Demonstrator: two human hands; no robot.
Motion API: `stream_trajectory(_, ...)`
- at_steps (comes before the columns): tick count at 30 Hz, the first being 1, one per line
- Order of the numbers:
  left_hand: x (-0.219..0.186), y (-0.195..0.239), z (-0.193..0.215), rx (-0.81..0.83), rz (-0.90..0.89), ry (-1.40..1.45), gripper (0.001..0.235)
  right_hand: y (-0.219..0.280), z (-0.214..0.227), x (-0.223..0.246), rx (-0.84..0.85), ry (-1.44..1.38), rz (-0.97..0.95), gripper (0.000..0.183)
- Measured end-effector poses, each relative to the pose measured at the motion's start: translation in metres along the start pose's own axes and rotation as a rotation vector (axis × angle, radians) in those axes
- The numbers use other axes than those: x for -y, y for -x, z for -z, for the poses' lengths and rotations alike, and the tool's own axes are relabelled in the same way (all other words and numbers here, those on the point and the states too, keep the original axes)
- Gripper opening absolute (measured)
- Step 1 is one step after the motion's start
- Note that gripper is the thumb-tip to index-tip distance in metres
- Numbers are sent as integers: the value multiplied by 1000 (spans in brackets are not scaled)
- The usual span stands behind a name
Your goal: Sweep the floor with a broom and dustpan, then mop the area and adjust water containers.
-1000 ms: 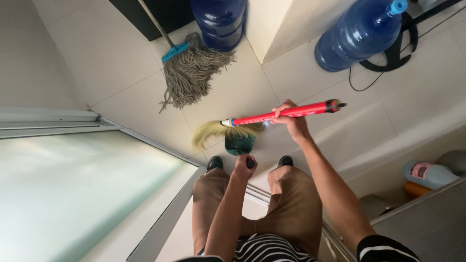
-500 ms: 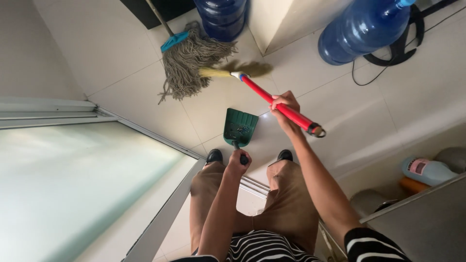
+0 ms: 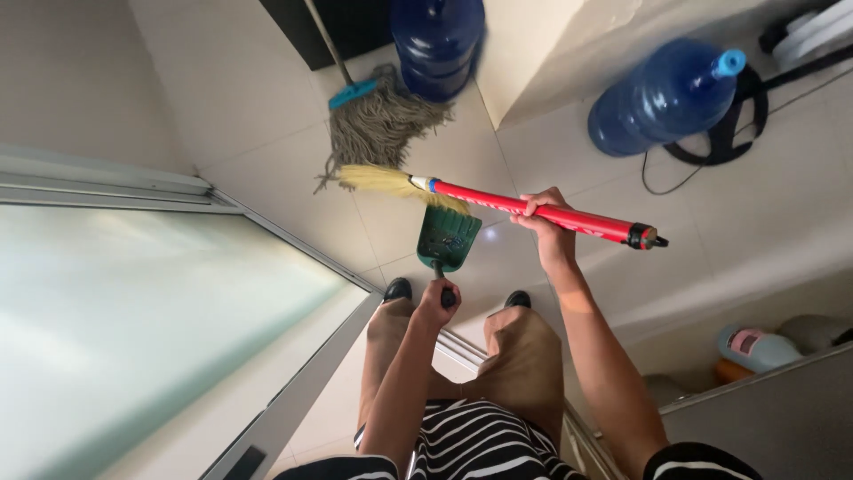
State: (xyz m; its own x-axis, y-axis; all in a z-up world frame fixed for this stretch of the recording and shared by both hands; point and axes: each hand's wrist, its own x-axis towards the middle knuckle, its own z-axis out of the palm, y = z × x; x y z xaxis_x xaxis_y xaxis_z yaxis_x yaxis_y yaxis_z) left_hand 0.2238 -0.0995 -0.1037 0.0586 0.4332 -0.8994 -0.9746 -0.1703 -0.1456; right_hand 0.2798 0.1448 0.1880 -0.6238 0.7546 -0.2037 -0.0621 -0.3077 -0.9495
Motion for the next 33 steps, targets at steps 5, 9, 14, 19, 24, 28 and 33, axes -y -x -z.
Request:
stream_trajectory(5,2,65,-41,-18,-21,-35,9,9,-38,90,143,379,307,20)
stream_trajectory(9,1,101,-77,50,-54,-129,12,0,-52,140,192,396,241,17)
stream_trajectory(14,17,143,-113,3,-169,-274,18,-4,-53,193,285,606,449,17)
stream_trajectory(19,43,160,-133,106,-430,-206,19,-19,-40,227,378,599,490,17)
stream_trajectory(24,43,197,-183,-88,-412,-172,23,-33,-45,244,467,573,486,19)
stream_trajectory(28,29,198,-198,-108,-391,-197,25,-45,-59,235,487,543,445,17)
stream_trajectory(33,-17,193,-209,-123,-403,-246,24,-60,-105,229,494,648,482,15)
